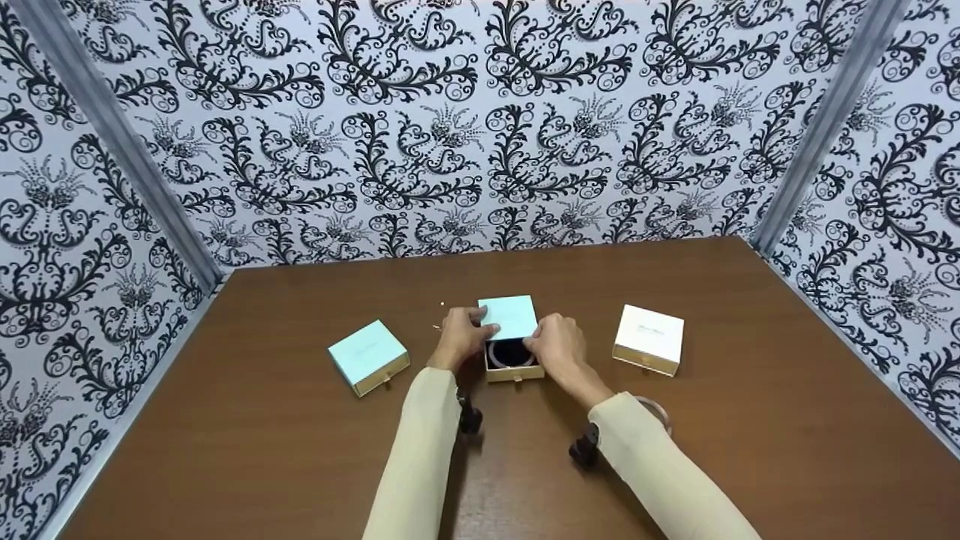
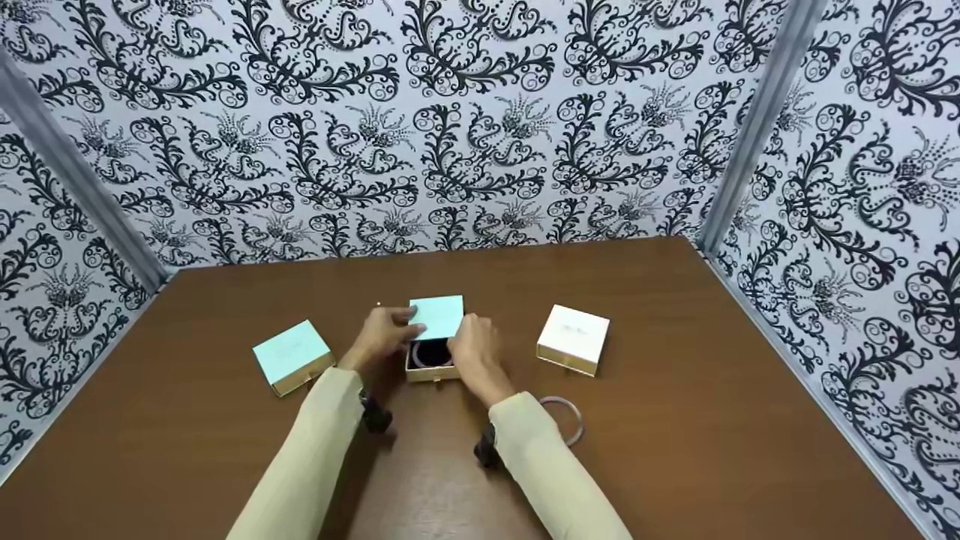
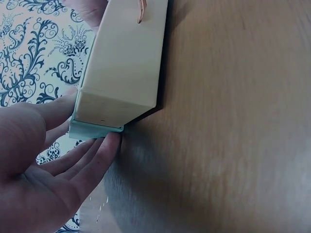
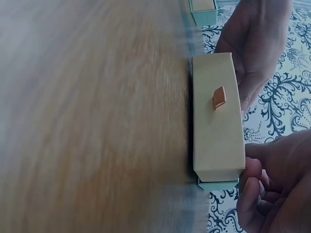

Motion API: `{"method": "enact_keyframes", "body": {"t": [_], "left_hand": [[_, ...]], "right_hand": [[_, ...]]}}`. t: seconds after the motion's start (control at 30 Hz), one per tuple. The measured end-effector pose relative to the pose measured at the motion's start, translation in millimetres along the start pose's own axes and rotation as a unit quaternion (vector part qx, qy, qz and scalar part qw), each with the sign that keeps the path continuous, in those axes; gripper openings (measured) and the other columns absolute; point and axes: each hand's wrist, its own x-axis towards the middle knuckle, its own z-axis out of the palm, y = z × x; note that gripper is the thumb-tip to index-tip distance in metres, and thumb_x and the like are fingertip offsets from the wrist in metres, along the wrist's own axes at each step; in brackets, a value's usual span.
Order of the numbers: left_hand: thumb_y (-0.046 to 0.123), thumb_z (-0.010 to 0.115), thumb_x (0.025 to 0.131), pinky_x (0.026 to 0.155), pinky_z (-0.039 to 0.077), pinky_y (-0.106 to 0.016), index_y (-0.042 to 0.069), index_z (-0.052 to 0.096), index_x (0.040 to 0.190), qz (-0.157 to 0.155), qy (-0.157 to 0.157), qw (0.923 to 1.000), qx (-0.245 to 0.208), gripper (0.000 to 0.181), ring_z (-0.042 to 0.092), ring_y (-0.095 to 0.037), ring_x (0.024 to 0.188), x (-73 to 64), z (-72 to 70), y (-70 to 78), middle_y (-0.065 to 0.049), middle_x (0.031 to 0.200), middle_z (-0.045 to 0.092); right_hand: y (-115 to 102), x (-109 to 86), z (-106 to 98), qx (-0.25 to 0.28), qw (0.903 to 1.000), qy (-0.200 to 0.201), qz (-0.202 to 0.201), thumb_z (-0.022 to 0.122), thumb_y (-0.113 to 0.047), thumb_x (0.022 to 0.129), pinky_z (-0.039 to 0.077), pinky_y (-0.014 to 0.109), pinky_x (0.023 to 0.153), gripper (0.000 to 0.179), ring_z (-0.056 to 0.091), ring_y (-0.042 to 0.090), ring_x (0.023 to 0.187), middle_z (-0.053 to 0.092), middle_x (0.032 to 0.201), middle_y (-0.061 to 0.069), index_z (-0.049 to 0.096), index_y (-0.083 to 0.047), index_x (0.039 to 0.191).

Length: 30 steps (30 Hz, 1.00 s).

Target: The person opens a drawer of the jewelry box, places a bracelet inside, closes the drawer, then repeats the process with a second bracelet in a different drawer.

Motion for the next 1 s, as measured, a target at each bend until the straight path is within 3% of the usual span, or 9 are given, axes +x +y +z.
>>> {"method": "enact_keyframes", "body": {"t": [0.23, 0.53, 0.77, 1.0], "left_hand": [[0.012, 0.073, 0.091, 0.106, 0.049, -0.042, -0.003, 0.063, 0.132, 0.008, 0.001, 1.0000, -0.002, 0.044, 0.059, -0.032, 0.126, -1.1, -1.0, 0.2, -0.021, 0.130, 0.066], [0.013, 0.073, 0.092, 0.104, 0.050, -0.042, -0.001, 0.063, 0.132, 0.006, -0.005, 1.0000, -0.007, 0.043, 0.060, -0.032, 0.125, -2.3, -1.5, -1.3, -0.021, 0.131, 0.066], [0.014, 0.073, 0.092, 0.104, 0.050, -0.044, 0.001, 0.064, 0.131, -0.003, -0.001, 1.0000, -0.003, 0.043, 0.062, -0.033, 0.124, -2.5, -2.5, -1.2, -0.021, 0.129, 0.067], [0.015, 0.074, 0.092, 0.100, 0.053, -0.042, 0.003, 0.063, 0.133, -0.010, -0.005, 0.9999, -0.013, 0.045, 0.063, -0.032, 0.121, -1.4, -0.8, -1.7, -0.021, 0.129, 0.067]], "right_hand": [[-0.2, -1.1, -0.2, 0.002, 1.0000, 0.001, -0.004, 0.083, -0.018, 0.080, 0.057, 0.048, 0.072, 0.021, 0.070, 0.028, 0.074, 0.075, 0.075, 0.007, 0.072, -0.008, 0.066], [1.9, -9.7, -1.4, 0.040, 0.9991, 0.011, -0.012, 0.084, -0.022, 0.080, 0.056, 0.048, 0.070, 0.022, 0.070, 0.028, 0.072, 0.074, 0.073, 0.007, 0.073, -0.008, 0.067], [3.6, -20.9, -5.4, 0.065, 0.9972, 0.022, -0.030, 0.081, -0.023, 0.084, 0.052, 0.037, 0.060, 0.020, 0.060, 0.015, 0.059, 0.073, 0.069, 0.004, 0.075, -0.009, 0.072], [5.8, -34.3, -8.6, 0.110, 0.9939, -0.004, -0.001, 0.075, -0.024, 0.089, 0.042, 0.025, 0.056, 0.022, 0.050, 0.009, 0.054, 0.065, 0.063, -0.001, 0.073, -0.008, 0.075]]}}
